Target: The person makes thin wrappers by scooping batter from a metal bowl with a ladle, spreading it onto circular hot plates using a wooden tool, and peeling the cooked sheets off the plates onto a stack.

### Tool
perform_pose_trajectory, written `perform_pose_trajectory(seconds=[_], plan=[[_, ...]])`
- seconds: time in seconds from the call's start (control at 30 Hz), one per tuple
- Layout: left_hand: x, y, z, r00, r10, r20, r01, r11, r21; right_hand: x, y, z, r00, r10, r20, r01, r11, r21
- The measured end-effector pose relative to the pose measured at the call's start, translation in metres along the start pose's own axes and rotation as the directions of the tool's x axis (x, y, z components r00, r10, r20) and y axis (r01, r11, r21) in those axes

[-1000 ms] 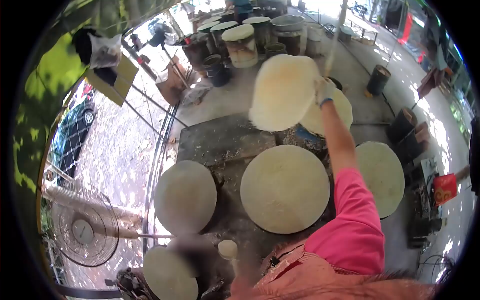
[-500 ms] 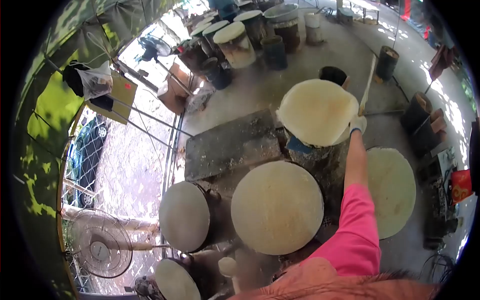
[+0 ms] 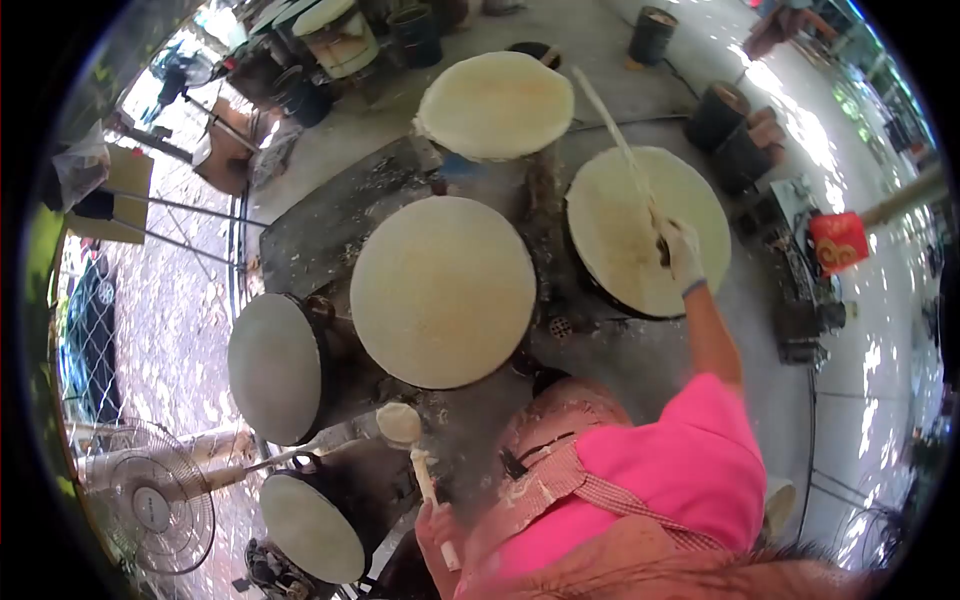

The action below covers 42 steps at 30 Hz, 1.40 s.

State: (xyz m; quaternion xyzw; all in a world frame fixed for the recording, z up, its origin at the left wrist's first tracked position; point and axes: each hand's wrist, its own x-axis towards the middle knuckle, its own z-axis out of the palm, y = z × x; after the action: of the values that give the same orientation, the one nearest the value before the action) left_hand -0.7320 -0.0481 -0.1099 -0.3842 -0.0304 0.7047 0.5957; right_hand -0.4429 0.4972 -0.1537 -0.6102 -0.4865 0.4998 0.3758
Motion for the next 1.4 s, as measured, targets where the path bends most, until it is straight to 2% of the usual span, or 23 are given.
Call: perform_pose_trajectory(seconds=[0.1,0.13,0.2,0.23,0.3,0.33,0.37,0.43,0.53,0.63,0.67,0.73,0.83,0.93,1.0,1.07,1.2,1.27,1.3,1.33,1.4], plan=[[-0.017,0.027,-0.040,0.989,-0.138,-0.052,0.143,0.984,0.105,-0.097,0.049,-0.076,0.975,0.029,-0.220,-0.076,0.975,-0.208],[-0.022,0.024,-0.045,0.975,-0.217,-0.052,0.222,0.963,0.150,-0.128,0.058,-0.102,0.955,0.072,-0.286,-0.134,0.970,-0.204],[-0.027,0.021,-0.056,0.921,-0.388,-0.047,0.382,0.868,0.318,-0.172,0.085,-0.148,0.899,0.097,-0.426,-0.205,0.955,-0.216],[-0.027,0.033,-0.079,0.859,-0.512,-0.020,0.468,0.768,0.437,-0.190,0.100,-0.170,0.860,0.086,-0.502,-0.232,0.943,-0.237],[-0.014,0.051,-0.120,0.953,-0.267,-0.142,0.288,0.663,0.690,-0.218,0.123,-0.206,0.822,0.088,-0.562,-0.310,0.898,-0.312],[-0.010,0.035,-0.118,0.952,-0.235,-0.195,0.304,0.673,0.674,-0.230,0.132,-0.222,0.806,0.088,-0.585,-0.349,0.870,-0.349],[-0.008,0.019,-0.116,0.948,-0.202,-0.247,0.317,0.685,0.656,-0.238,0.149,-0.236,0.819,-0.036,-0.573,-0.310,0.812,-0.495],[0.016,-0.060,-0.061,0.854,-0.387,-0.347,0.490,0.823,0.288,-0.244,0.183,-0.258,0.835,-0.278,-0.475,-0.220,0.623,-0.751],[0.056,-0.080,-0.094,0.804,-0.527,-0.276,0.588,0.774,0.236,-0.259,0.180,-0.280,0.875,-0.186,-0.446,-0.282,0.552,-0.784],[0.083,-0.108,-0.128,0.727,-0.638,-0.253,0.684,0.705,0.187,-0.266,0.190,-0.324,0.915,-0.228,-0.332,-0.193,0.475,-0.858],[0.089,-0.123,-0.137,0.733,-0.651,-0.195,0.678,0.723,0.131,-0.265,0.190,-0.340,0.936,-0.242,-0.257,-0.123,0.460,-0.879],[0.099,-0.151,-0.147,0.787,-0.584,-0.200,0.608,0.788,0.096,-0.265,0.188,-0.365,0.962,-0.252,-0.107,0.013,0.433,-0.901],[0.094,-0.175,-0.163,0.851,-0.487,-0.195,0.508,0.858,0.072,-0.253,0.179,-0.375,0.953,-0.285,0.107,0.239,0.482,-0.843],[0.085,-0.217,-0.142,0.890,-0.383,-0.247,0.415,0.905,0.095,-0.229,0.170,-0.356,0.952,-0.226,0.208,0.303,0.574,-0.761],[0.079,-0.230,-0.134,0.889,-0.345,-0.302,0.394,0.912,0.118,-0.201,0.166,-0.332,0.940,-0.095,0.326,0.330,0.488,-0.808],[0.074,-0.230,-0.133,0.891,-0.326,-0.317,0.383,0.914,0.135,-0.160,0.164,-0.305,0.865,-0.043,0.500,0.461,0.463,-0.757],[0.060,-0.217,-0.154,0.920,-0.315,-0.233,0.357,0.919,0.167,-0.066,0.155,-0.233,0.623,-0.290,0.726,0.767,0.407,-0.496],[0.048,-0.223,-0.158,0.938,-0.285,-0.196,0.317,0.936,0.156,-0.027,0.123,-0.202,0.584,-0.321,0.745,0.806,0.334,-0.488],[0.042,-0.222,-0.162,0.942,-0.278,-0.189,0.308,0.940,0.150,-0.018,0.098,-0.191,0.582,-0.346,0.736,0.810,0.328,-0.486],[0.035,-0.220,-0.166,0.945,-0.272,-0.181,0.299,0.943,0.143,-0.017,0.072,-0.187,0.550,-0.463,0.695,0.833,0.357,-0.422],[0.027,-0.216,-0.179,0.946,-0.283,-0.157,0.303,0.945,0.120,-0.016,0.039,-0.186,0.572,-0.540,0.617,0.820,0.369,-0.436]])
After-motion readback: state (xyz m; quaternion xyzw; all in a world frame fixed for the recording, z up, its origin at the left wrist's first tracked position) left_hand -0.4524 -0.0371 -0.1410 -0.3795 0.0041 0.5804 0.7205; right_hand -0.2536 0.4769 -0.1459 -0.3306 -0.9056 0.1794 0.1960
